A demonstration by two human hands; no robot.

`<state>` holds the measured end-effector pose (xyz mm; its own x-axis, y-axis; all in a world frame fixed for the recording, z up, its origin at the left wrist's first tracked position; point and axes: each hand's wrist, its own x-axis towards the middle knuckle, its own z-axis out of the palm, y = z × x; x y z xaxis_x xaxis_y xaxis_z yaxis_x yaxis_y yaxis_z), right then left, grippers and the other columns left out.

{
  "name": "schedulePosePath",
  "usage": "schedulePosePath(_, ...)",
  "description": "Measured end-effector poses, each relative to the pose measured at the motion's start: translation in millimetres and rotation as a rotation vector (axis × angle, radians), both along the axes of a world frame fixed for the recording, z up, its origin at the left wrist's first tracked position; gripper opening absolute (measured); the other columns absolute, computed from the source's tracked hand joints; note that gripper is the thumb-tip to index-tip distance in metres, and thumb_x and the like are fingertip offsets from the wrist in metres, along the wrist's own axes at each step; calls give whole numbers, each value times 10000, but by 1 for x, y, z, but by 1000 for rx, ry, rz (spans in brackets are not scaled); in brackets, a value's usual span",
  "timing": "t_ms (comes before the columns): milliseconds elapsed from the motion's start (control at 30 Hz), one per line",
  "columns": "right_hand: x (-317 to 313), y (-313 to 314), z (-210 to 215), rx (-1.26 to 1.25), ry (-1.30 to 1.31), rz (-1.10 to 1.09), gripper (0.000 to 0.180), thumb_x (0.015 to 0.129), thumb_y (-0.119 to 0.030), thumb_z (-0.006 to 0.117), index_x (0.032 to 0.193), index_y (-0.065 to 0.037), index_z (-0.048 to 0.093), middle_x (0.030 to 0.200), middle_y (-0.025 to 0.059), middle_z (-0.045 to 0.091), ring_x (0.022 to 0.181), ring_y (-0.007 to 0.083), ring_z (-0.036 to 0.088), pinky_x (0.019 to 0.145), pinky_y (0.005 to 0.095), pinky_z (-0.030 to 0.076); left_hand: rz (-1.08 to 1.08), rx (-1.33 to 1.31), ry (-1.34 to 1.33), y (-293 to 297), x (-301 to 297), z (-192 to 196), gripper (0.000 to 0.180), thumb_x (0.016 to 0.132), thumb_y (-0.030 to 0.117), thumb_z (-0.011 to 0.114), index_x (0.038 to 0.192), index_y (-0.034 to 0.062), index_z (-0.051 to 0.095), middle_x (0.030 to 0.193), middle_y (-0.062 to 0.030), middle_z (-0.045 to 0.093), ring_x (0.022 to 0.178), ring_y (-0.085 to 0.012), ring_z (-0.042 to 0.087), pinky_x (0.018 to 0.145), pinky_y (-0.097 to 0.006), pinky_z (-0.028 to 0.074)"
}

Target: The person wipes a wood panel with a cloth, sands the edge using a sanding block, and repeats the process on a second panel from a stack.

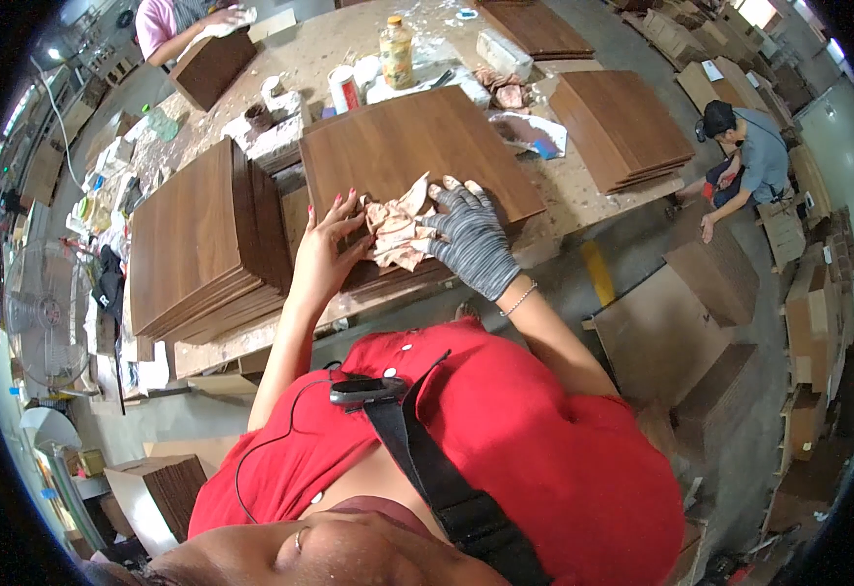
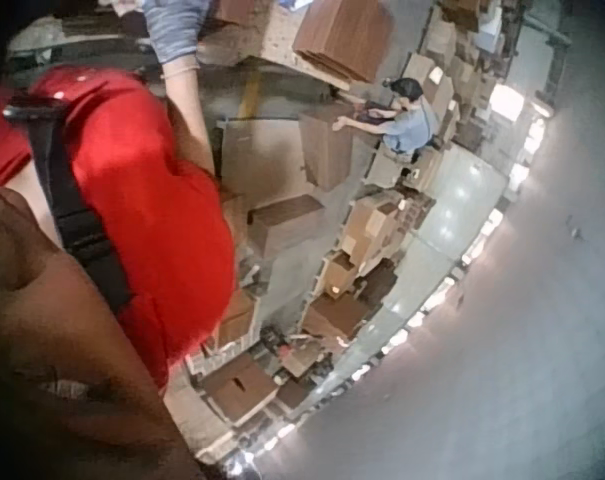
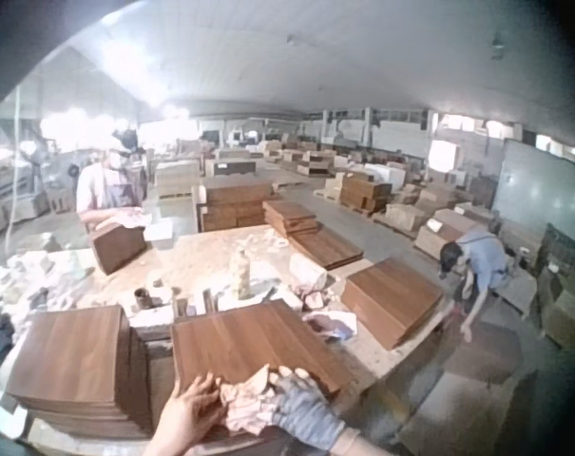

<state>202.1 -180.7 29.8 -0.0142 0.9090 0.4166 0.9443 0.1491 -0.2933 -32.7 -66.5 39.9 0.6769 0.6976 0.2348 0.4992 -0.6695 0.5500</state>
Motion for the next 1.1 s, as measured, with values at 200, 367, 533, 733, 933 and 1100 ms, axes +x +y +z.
schedulePosePath(200, 34, 17, 16, 82, 166, 15, 553, 690, -299, 850, 1178, -131, 651, 1417, 104, 534, 1386, 343, 422, 1155, 471, 321, -44, -5, 84, 2, 20, 7, 405, 890, 265, 709, 1240, 63, 694, 1500, -109, 499, 1434, -306, 406, 1221, -521, 192)
schedulePosePath(367, 52, 52, 17, -96, -33, 415, 623, 932, -290, 609, 1504, -127, 424, 1570, 177, 366, 1472, 402, 290, 1206, 509, 231, -40, -107, 54, 4, 38, 16, 384, 861, 217, 745, 1228, 108, 718, 1564, -162, 398, 1499, -338, 277, 1240, -510, 129)
schedulePosePath(533, 58, 72, 13, -184, -173, 570, 707, 945, -451, 547, 1491, -24, 414, 1535, 233, 385, 1477, 437, 256, 1212, 515, 211, 191, 0, 80, 2, 51, 17, 470, 768, 269, 826, 1203, 151, 693, 1584, -276, 283, 1508, -390, 219, 1236, -502, 151)
schedulePosePath(733, 63, 98, 25, -209, -66, 975, 676, 946, -296, 578, 1517, -8, 360, 1575, 219, 334, 1476, 358, 307, 1196, 462, 279, 497, 20, 13, -12, 59, 11, 714, 669, 290, 909, 1229, 50, 538, 1562, -270, 261, 1481, -448, 231, 1221, -556, 163)
schedulePosePath(933, 55, 121, 36, -278, -56, 1109, 503, 847, -376, 683, 1285, -133, 644, 1422, 177, 513, 1288, 356, 503, 1079, 484, 378, 578, -134, -324, -46, 30, -9, 774, 830, 300, 829, 1455, 69, 436, 1606, -201, 248, 1511, -326, 217, 1210, -438, 232)
schedulePosePath(1100, 48, 125, 24, -34, -110, 1125, 518, 845, -394, 674, 1293, -137, 636, 1475, 206, 452, 1373, 374, 397, 1172, 528, 227, 866, -107, -941, -98, -52, -93, 284, 1005, 132, 619, 1258, 2, 605, 1132, -66, 674, 1044, -133, 636, 920, -276, 489)
